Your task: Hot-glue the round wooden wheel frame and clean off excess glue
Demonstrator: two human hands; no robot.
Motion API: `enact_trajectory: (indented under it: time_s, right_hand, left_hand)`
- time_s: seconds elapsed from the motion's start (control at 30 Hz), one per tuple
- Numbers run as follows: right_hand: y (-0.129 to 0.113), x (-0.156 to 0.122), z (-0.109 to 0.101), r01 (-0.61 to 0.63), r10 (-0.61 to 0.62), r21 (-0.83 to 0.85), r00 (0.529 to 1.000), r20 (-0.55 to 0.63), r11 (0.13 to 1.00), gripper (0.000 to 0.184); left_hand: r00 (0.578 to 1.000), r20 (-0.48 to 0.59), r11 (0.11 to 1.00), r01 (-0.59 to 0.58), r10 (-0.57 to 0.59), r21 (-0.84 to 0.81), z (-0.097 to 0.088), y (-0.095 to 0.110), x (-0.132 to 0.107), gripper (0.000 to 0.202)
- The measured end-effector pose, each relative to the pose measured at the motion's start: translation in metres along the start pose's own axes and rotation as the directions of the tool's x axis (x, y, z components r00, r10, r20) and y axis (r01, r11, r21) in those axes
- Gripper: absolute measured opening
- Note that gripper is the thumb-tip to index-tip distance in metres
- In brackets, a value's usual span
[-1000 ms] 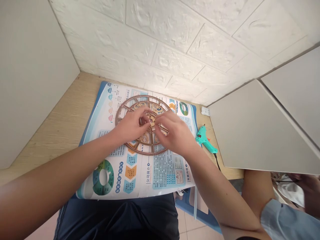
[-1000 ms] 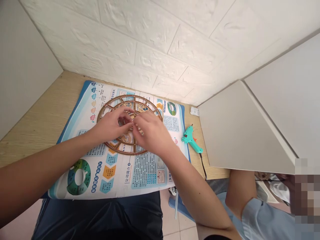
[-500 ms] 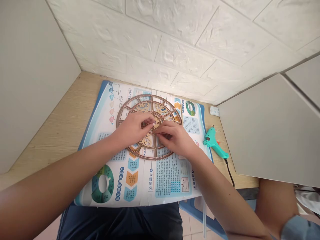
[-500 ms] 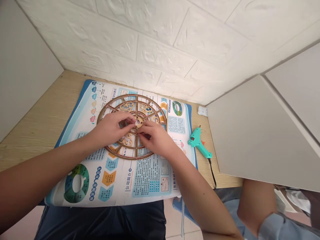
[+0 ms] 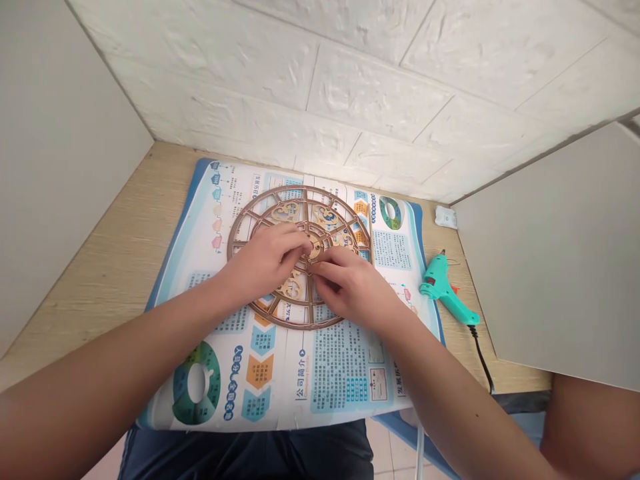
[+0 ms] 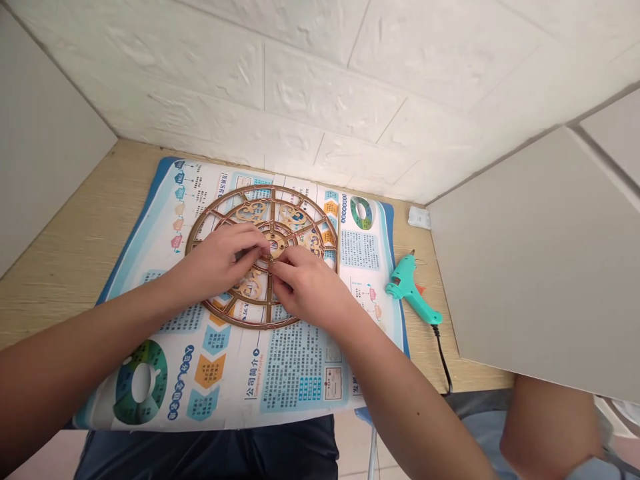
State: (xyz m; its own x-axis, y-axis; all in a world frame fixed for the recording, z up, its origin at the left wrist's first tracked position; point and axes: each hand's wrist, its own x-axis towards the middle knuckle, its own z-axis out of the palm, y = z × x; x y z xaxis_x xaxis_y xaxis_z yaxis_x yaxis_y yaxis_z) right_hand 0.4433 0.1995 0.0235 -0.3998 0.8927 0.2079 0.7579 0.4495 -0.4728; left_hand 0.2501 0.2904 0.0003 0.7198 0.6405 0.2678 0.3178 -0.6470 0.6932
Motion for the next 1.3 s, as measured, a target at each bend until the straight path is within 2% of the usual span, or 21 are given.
enact_trajectory:
  time_s: [0.27,0.87,1.3]
  right_hand:
    - [0.001,0.0,-0.002,0.002,-0.002,0.079,1.0,0.0,0.997,0.018]
    - [-0.007,0.0,-0.001,0.045,-0.042,-0.092,0.999,0.03,0.995,0.021]
    - [-0.009,0.001,-0.002,0.04,-0.037,-0.071,0.998,0.049,0.997,0.02]
  left_hand:
    - [1.0,-0.016,1.0,-0.007,0.008,0.023,0.0,0.0,0.001,0.023]
    - [0.995,0.095,0.995,-0.024,0.015,0.094,0.001,-0.002,-0.004,0.049]
    - [0.991,0.133,0.991,-0.024,0.006,0.135,0.003,-0.002,-0.004,0.05]
